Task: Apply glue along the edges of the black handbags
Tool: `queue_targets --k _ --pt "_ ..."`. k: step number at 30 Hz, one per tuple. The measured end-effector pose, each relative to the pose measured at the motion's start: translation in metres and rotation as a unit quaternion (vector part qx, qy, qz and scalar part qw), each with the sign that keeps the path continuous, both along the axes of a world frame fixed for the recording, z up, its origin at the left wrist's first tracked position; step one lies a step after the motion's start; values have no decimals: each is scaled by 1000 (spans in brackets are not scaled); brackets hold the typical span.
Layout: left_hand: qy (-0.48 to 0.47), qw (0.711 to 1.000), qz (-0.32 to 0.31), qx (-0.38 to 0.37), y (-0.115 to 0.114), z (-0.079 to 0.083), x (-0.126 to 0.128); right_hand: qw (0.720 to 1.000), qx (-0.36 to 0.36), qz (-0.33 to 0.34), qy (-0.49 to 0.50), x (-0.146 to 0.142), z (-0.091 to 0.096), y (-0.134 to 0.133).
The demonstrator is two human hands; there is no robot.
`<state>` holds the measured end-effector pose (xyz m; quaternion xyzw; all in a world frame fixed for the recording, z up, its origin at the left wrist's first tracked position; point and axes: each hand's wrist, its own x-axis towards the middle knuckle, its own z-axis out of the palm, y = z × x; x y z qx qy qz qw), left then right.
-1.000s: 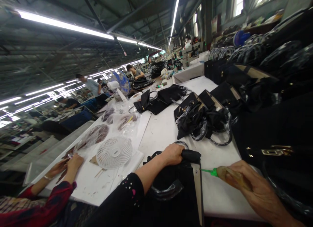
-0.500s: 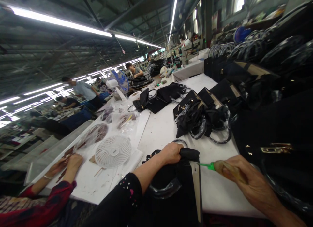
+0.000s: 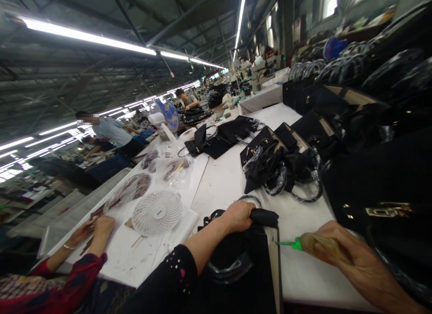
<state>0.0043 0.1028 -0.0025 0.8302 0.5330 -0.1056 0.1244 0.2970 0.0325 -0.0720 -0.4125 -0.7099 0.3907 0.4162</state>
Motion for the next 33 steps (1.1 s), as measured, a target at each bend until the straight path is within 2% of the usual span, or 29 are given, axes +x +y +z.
queue_targets --k 6,10,15,19,23,25,29,33 --pt "1 1000 10 7 0 -2 0 999 38 -30 2 1 -4 3" --pt "-5 1000 3 7 -1 -3 0 1000 8 10 3 1 -1 2" --pt "-3 1000 4 7 -1 -3 0 997 49 -61 17 1 -6 4" --pt "-5 1000 -4 10 -3 -3 0 999 42 -32 7 6 -12 6" --pt "-1 1000 -4 11 -3 -2 1 996 67 -58 12 9 -15 8" --pt "-2 1000 -4 11 -3 -2 1 997 52 -51 11 8 -14 8" --pt "-8 1000 0 9 -4 -3 2 1000 23 -4 6 8 -10 2" --pt "-12 1000 10 7 -4 -5 2 997 66 -36 13 8 -8 -13"
